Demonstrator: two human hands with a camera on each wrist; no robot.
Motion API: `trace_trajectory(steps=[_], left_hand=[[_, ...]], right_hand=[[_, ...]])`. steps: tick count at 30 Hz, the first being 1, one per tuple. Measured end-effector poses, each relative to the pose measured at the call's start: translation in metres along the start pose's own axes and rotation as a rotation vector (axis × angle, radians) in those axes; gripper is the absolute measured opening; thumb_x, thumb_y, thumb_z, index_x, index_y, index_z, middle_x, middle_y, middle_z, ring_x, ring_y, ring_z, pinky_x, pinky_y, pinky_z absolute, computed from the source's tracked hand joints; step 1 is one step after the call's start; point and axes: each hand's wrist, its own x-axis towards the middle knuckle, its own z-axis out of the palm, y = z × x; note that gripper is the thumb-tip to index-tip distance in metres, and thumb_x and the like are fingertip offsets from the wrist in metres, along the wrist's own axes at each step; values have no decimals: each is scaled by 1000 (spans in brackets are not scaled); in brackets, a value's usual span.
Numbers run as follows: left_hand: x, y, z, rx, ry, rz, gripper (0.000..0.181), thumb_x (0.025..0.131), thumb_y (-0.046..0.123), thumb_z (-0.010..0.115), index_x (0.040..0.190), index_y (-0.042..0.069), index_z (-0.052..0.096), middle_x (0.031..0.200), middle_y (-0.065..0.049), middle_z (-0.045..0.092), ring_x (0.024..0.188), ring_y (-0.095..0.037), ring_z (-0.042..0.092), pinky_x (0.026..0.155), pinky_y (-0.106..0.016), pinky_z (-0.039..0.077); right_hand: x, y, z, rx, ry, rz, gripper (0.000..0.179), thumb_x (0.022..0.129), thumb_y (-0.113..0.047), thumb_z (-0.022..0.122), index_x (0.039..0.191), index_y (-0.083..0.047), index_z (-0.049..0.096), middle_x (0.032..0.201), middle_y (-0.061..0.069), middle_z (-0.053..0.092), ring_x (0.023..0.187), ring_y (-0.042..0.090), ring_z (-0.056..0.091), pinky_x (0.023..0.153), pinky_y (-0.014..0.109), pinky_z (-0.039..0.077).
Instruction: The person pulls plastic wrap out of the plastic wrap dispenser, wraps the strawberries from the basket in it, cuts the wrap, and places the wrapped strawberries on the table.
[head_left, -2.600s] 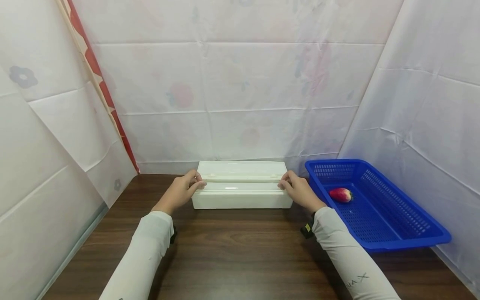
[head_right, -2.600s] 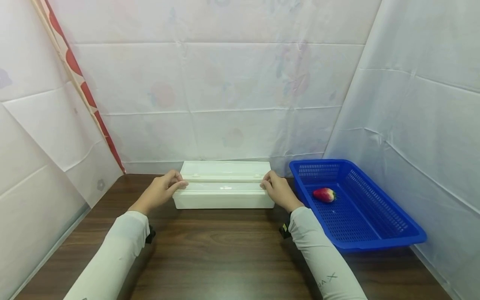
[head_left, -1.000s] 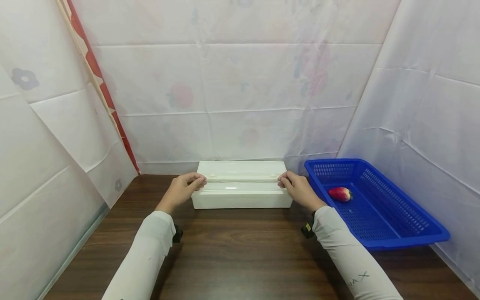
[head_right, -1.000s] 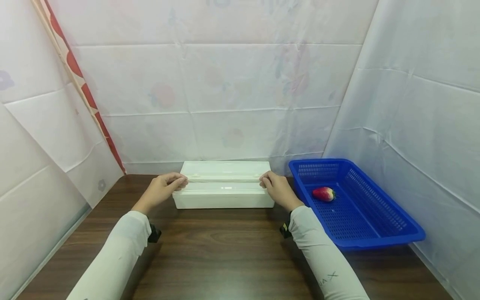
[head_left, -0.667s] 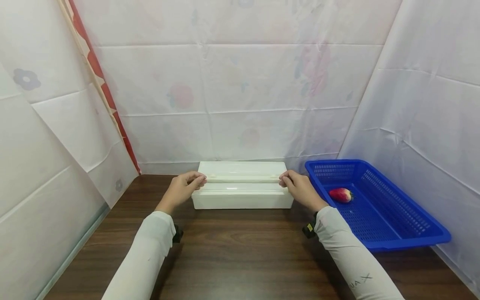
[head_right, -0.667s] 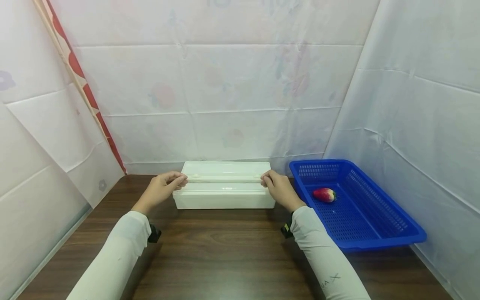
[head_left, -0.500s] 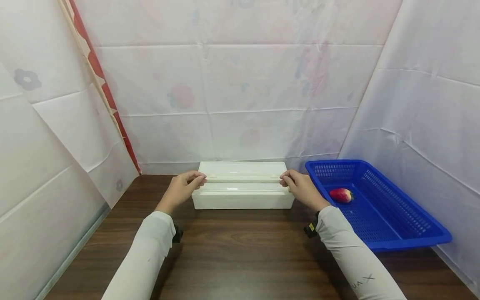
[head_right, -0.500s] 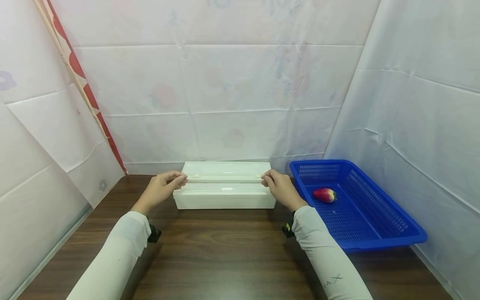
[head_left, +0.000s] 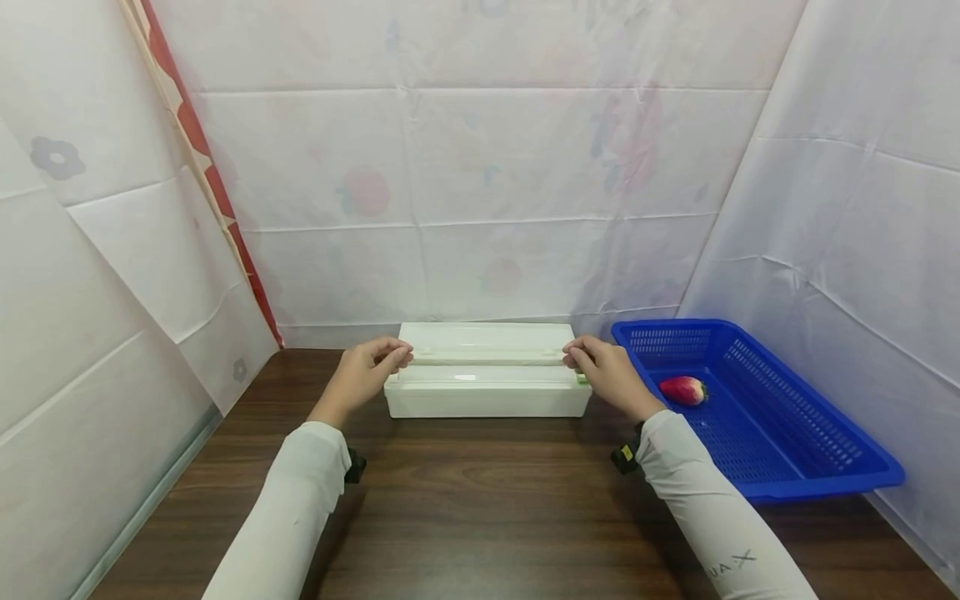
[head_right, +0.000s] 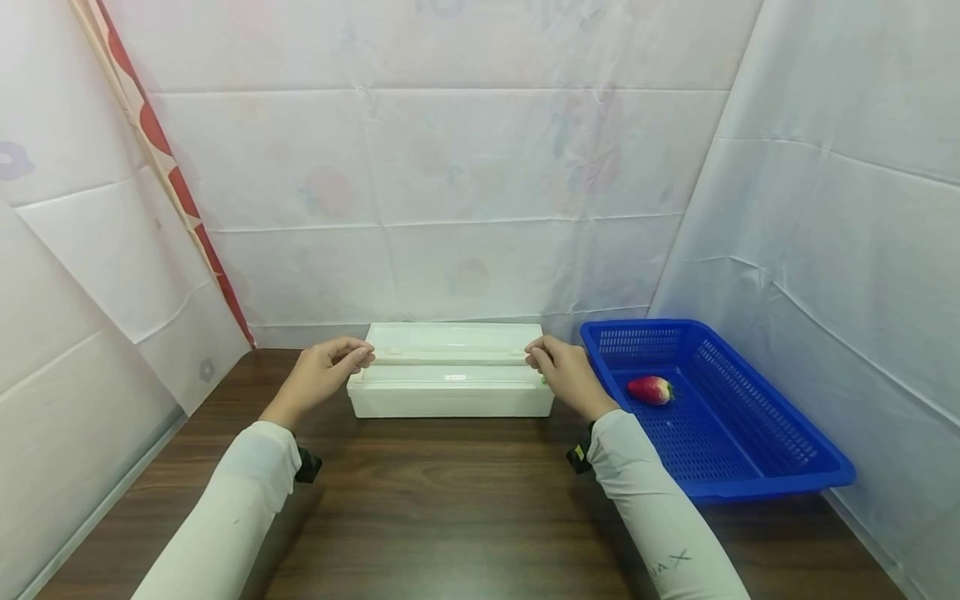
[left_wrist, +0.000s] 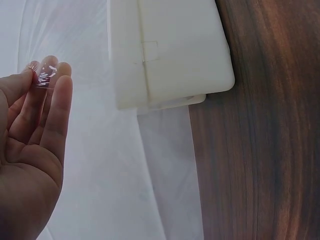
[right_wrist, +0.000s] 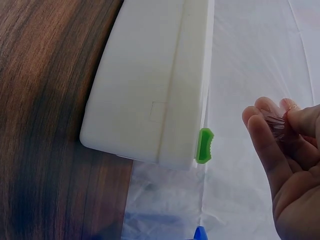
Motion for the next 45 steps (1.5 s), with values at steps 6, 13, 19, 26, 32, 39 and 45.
trace_trajectory(steps=[6,13,19,26,32,39,45], left_hand=[[-1,0,0,0,6,6,23,105,27,56,114,11,70,105,-13,72,93,-28,69,83,-42,57],[0,3,-2,7,17,20,25,104,29,56,114,11,70,105,-13,72,93,-29,69,83,-43,56],[2,4,-3,19,24,15,27,104,32,56,115,12,70,104,-12,72,93,-29,69,83,-44,56],[1,5,-6,22,29,26,26,104,32,55,114,13,71,104,-12,72,93,-30,69,84,-44,56],[1,9,-7,29,35,32,24,104,31,57,113,13,71,102,-11,73,92,-30,69,80,-45,54],[2,12,-9,37,42,35,24,104,30,57,113,12,71,101,-10,73,92,-31,69,78,-44,53],[2,14,-11,44,61,43,23,103,29,59,113,12,72,98,-6,74,93,-30,70,77,-43,54]], right_hand=[[-2,1,-1,4,6,-4,20,105,-12,54,109,-1,70,93,6,75,82,19,70,67,36,55],[-2,-2,-3,6,36,-25,19,105,-12,55,109,-3,70,93,6,74,84,21,70,68,38,55],[-2,-5,-5,16,42,-18,19,105,-12,54,110,-3,70,93,7,74,86,22,71,70,40,56],[0,-4,-4,-8,51,-34,19,105,-12,54,109,-3,70,92,7,74,86,22,71,70,40,56],[0,-5,-5,-24,61,-38,19,105,-12,53,109,-4,70,92,8,74,85,23,70,71,42,56],[0,-7,-7,-25,58,-32,18,105,-12,54,109,-3,69,91,7,74,85,21,71,72,42,57],[0,-10,-9,-28,65,-37,18,105,-12,54,108,-3,69,92,8,74,86,23,71,73,43,58]])
